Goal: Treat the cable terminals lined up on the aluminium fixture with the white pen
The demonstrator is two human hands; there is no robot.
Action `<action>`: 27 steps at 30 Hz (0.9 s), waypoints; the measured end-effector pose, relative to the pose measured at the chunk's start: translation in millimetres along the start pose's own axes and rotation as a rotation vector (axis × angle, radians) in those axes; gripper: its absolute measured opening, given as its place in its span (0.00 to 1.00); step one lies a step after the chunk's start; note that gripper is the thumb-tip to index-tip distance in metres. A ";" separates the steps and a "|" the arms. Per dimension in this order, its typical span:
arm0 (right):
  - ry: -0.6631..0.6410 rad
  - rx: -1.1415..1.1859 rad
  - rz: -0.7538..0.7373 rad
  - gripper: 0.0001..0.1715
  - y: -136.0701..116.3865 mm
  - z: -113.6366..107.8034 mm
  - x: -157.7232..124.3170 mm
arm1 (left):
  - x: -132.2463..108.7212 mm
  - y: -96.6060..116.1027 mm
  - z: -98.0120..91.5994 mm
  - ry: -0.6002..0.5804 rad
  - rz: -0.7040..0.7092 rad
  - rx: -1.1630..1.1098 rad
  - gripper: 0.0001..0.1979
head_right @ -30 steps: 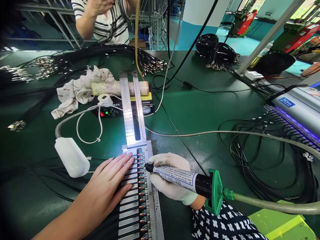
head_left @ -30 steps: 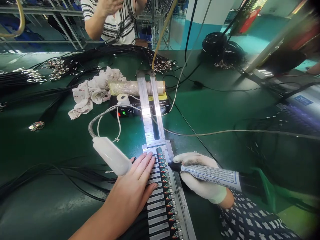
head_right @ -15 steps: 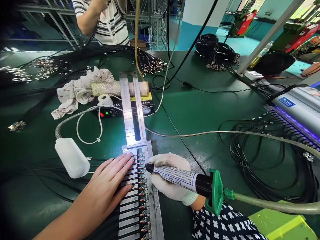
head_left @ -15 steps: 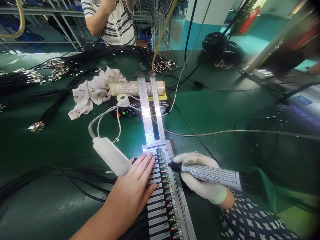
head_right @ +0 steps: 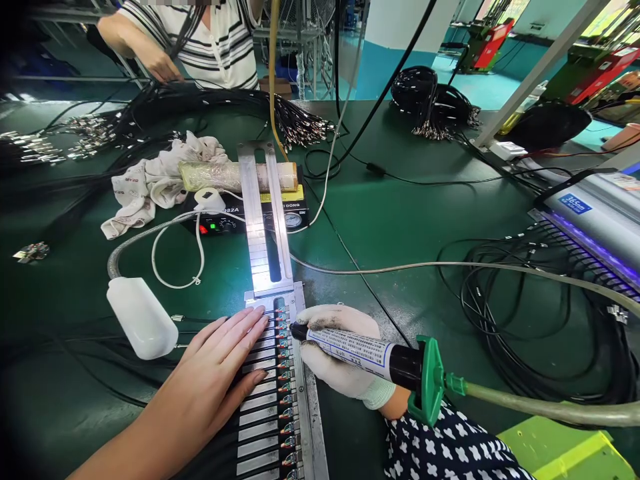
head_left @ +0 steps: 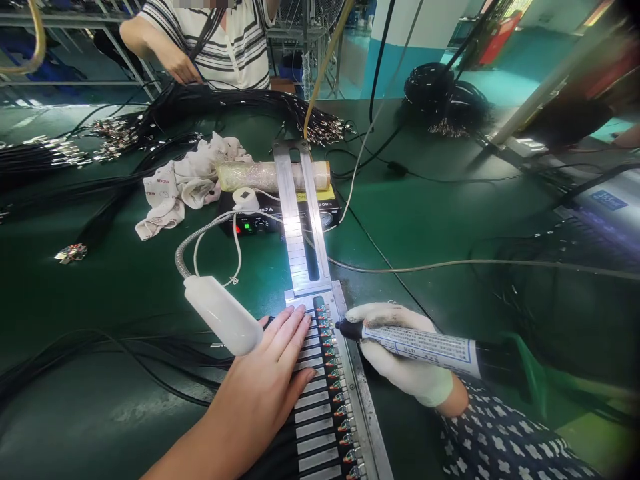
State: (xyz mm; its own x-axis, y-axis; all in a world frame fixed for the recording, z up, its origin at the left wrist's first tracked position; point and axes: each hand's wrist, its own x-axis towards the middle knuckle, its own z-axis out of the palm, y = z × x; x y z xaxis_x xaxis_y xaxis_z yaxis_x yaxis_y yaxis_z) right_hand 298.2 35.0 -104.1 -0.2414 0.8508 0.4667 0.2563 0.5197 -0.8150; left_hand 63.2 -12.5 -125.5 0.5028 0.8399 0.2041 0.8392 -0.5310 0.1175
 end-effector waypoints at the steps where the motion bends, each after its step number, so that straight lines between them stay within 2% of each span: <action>1: -0.001 0.005 0.001 0.13 -0.1 0.0 0.5 | 0.0 -0.1 0.2 0.002 -0.003 -0.006 0.28; 9: 0.070 0.058 -0.037 0.15 -9.9 -4.7 -8.8 | -0.5 -0.9 0.8 -0.008 -0.016 -0.017 0.28; 14: 0.038 0.026 -0.027 0.14 -11.5 -3.6 -13.0 | -0.7 2.5 -0.9 0.033 0.000 0.030 0.26; 19: 0.024 -0.011 -0.028 0.14 -8.0 -1.6 -10.3 | -0.9 13.9 -13.9 0.077 0.098 0.203 0.19; 23: 0.028 0.010 -0.038 0.15 -7.6 -1.6 -9.3 | -5.7 22.3 -21.3 0.052 0.223 0.299 0.21; 27: 0.018 0.011 -0.038 0.15 -7.5 -1.6 -9.5 | -9.8 25.8 -22.0 0.068 0.229 0.326 0.24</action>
State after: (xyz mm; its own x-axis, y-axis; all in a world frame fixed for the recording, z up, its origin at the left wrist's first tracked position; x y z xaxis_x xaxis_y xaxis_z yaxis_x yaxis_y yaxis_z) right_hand 300.0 23.1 -101.8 -0.2343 0.8319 0.5030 0.2371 0.5507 -0.8003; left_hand 75.4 -36.9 -103.1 0.6785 0.6891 0.2545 0.7345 -0.6308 -0.2502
